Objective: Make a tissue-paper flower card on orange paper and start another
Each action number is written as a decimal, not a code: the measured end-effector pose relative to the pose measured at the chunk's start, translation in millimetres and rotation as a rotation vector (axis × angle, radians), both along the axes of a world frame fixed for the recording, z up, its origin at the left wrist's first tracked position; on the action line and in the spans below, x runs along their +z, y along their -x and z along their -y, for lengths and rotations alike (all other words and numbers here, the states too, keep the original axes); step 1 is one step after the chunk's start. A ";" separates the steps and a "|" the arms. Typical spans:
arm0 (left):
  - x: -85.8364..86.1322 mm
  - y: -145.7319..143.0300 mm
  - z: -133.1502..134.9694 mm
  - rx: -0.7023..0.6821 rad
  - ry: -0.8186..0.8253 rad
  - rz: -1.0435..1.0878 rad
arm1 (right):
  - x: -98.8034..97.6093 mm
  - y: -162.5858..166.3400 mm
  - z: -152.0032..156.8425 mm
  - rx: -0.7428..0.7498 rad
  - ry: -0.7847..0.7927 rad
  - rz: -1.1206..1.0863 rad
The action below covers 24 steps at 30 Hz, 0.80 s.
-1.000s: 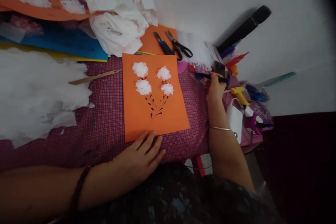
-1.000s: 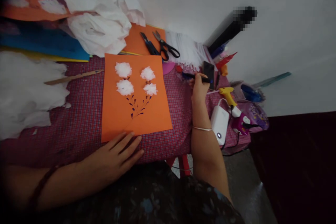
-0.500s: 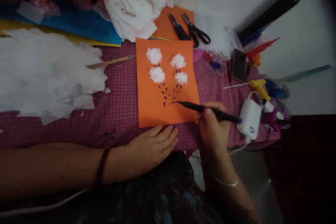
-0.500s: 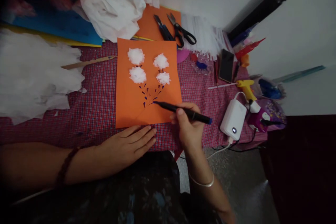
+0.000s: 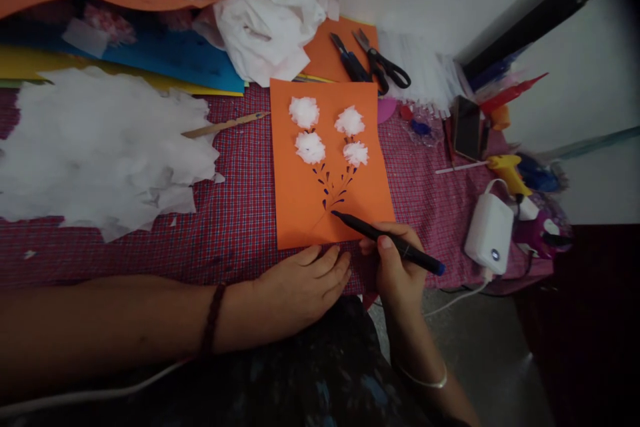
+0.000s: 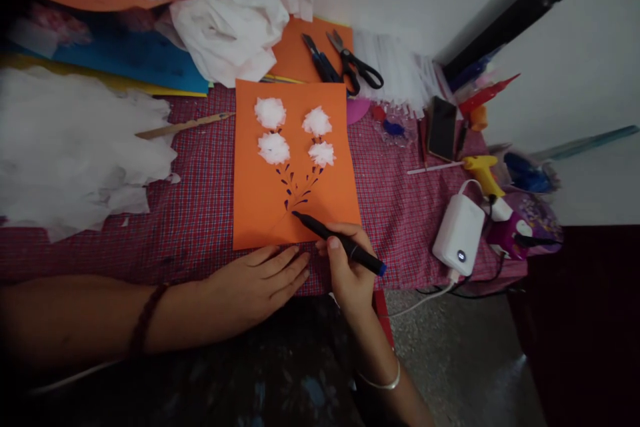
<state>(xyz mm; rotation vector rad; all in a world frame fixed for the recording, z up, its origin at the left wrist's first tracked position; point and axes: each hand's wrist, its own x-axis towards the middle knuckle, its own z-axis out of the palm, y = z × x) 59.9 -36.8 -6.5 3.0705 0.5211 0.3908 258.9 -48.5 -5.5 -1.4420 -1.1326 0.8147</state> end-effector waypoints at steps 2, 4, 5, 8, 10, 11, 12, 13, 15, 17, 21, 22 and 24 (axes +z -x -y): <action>-0.5 -0.3 0.5 0.004 0.000 0.004 | 0.8 0.4 -0.5 0.006 -0.001 0.019; -2.1 -0.7 1.4 0.009 0.005 0.007 | 1.4 0.6 -1.3 0.017 -0.006 0.040; -3.1 -0.9 1.8 0.011 0.008 0.010 | 1.4 0.6 -1.6 0.023 -0.007 0.052; -5.1 -1.2 2.1 0.007 0.016 0.015 | -0.6 -0.3 -1.7 0.044 0.009 0.084; -5.0 -1.1 1.2 0.000 0.029 0.018 | -3.0 -1.5 -1.4 0.073 0.041 0.071; -4.5 -1.0 0.4 -0.003 0.041 0.017 | -4.2 -2.2 -1.4 0.086 0.054 0.044; -3.6 -0.8 -0.6 -0.003 0.054 0.020 | -5.0 -2.9 -1.7 0.092 0.060 0.003; -2.3 -0.6 -1.6 -0.002 0.069 0.032 | -5.6 -3.4 -2.1 0.086 0.055 -0.048; 1.6 0.3 -3.7 -0.014 0.104 0.093 | -5.5 -4.0 -3.6 0.051 0.009 -0.159; 7.1 1.6 -5.3 -0.071 0.136 0.205 | -4.7 -3.6 -5.0 0.019 -0.056 -0.252; 22.3 3.4 -11.3 -0.198 0.381 0.330 | -4.6 0.3 -8.9 -0.020 -0.121 -0.374; 26.9 3.4 -14.7 -0.155 0.511 0.330 | -4.8 1.3 -10.8 -0.030 -0.121 -0.405; 36.9 2.4 -23.6 0.041 0.776 0.345 | -4.3 2.0 -15.7 -0.051 -0.134 -0.480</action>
